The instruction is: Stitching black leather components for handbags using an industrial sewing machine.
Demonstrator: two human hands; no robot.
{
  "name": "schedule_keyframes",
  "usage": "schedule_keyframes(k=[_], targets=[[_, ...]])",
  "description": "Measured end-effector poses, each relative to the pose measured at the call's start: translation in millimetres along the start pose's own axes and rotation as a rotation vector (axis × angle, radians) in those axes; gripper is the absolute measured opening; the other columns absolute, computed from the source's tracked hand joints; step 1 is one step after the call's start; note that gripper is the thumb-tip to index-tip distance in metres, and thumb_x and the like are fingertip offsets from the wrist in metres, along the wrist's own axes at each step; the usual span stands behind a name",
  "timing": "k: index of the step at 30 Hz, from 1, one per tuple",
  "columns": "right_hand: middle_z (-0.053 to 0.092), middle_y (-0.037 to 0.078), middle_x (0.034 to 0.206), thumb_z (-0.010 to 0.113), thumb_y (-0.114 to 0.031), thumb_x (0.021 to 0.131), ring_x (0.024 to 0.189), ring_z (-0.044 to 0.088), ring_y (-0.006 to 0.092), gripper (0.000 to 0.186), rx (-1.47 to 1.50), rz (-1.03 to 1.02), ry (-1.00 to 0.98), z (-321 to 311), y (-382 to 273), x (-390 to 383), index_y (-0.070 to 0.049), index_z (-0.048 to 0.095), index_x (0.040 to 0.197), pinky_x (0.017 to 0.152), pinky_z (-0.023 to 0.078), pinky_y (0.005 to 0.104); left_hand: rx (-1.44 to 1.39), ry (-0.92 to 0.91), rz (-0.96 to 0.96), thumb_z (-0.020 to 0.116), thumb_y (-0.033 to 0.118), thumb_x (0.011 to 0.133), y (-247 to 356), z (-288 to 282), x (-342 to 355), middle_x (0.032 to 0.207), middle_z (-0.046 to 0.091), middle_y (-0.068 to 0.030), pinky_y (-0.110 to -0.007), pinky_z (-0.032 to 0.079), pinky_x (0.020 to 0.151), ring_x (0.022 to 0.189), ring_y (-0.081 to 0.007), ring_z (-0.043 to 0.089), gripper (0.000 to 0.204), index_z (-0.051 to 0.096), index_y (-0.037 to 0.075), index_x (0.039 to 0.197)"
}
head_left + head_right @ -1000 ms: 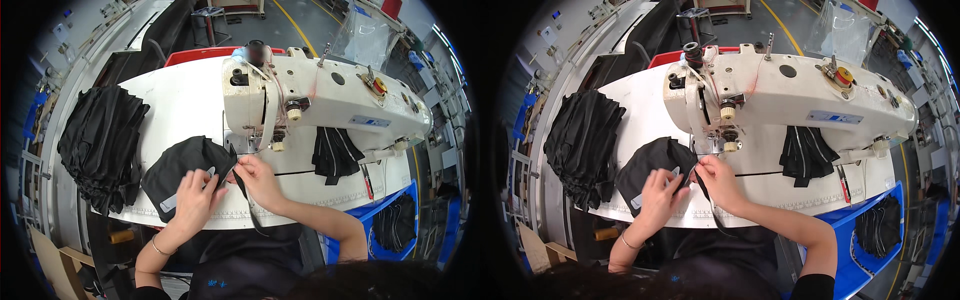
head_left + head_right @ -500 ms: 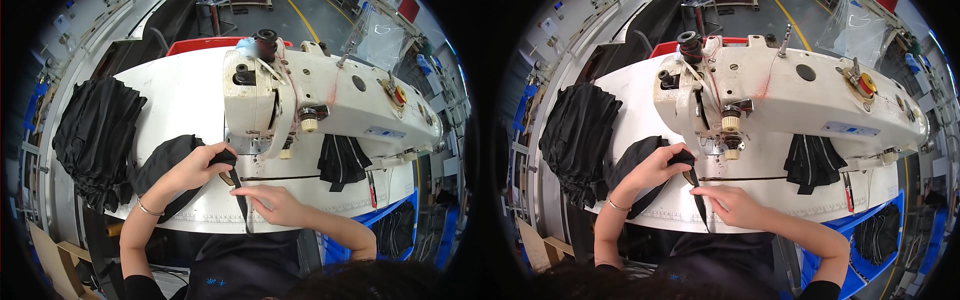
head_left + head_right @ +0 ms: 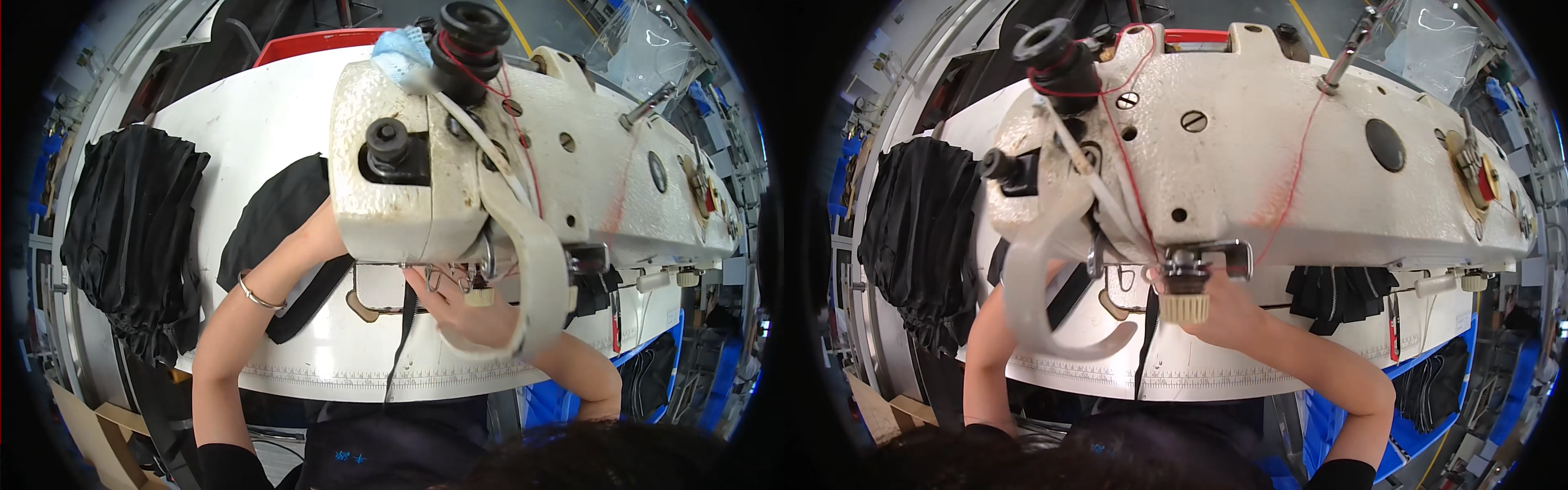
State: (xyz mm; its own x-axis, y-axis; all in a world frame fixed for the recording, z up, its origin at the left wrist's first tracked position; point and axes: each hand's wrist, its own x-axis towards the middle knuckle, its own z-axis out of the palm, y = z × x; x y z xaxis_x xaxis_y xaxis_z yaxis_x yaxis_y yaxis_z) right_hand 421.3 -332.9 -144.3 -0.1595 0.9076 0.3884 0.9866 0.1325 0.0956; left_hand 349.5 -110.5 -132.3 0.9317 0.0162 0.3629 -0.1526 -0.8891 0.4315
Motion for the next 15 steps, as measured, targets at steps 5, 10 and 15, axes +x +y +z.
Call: schedule_keyframes(k=[5,10,15], targets=[[0.060,0.008,0.103,0.062,-0.024,0.074,0.084,0.056,0.0162,0.050,-0.344,-0.291,-0.260,-9,6,-3,0.003,0.058,0.116,0.076,0.049,0.0291,-0.039,-0.046,-0.009,0.062,-0.001,0.069,-11,6,5,0.101,0.057,-0.0183,-0.044,0.042,0.081,0.092,-0.0384,0.052,0.026,0.061,0.001,0.095],[0.057,0.002,0.088,0.049,-0.007,0.083,0.060,0.037,0.0084,0.034,-0.986,-0.641,-0.155,-6,10,1,0.006,0.058,0.113,0.059,0.037,0.0208,-0.031,-0.043,-0.019,0.064,0.001,0.069,-11,8,9,0.105,0.055,-0.0176,-0.044,0.042,0.083,0.094,-0.0375,0.052,0.028,0.061,0.001,0.097],[0.060,0.008,0.113,0.052,-0.009,0.089,0.107,0.056,0.0186,0.023,-0.281,-0.179,-0.091,-4,1,0,-0.005,0.057,0.112,0.094,0.044,0.0320,0.003,-0.026,-0.018,0.066,0.003,0.069,-16,13,10,0.110,0.053,-0.0168,-0.044,0.042,0.085,0.097,-0.0366,0.051,0.031,0.060,0.002,0.099]])
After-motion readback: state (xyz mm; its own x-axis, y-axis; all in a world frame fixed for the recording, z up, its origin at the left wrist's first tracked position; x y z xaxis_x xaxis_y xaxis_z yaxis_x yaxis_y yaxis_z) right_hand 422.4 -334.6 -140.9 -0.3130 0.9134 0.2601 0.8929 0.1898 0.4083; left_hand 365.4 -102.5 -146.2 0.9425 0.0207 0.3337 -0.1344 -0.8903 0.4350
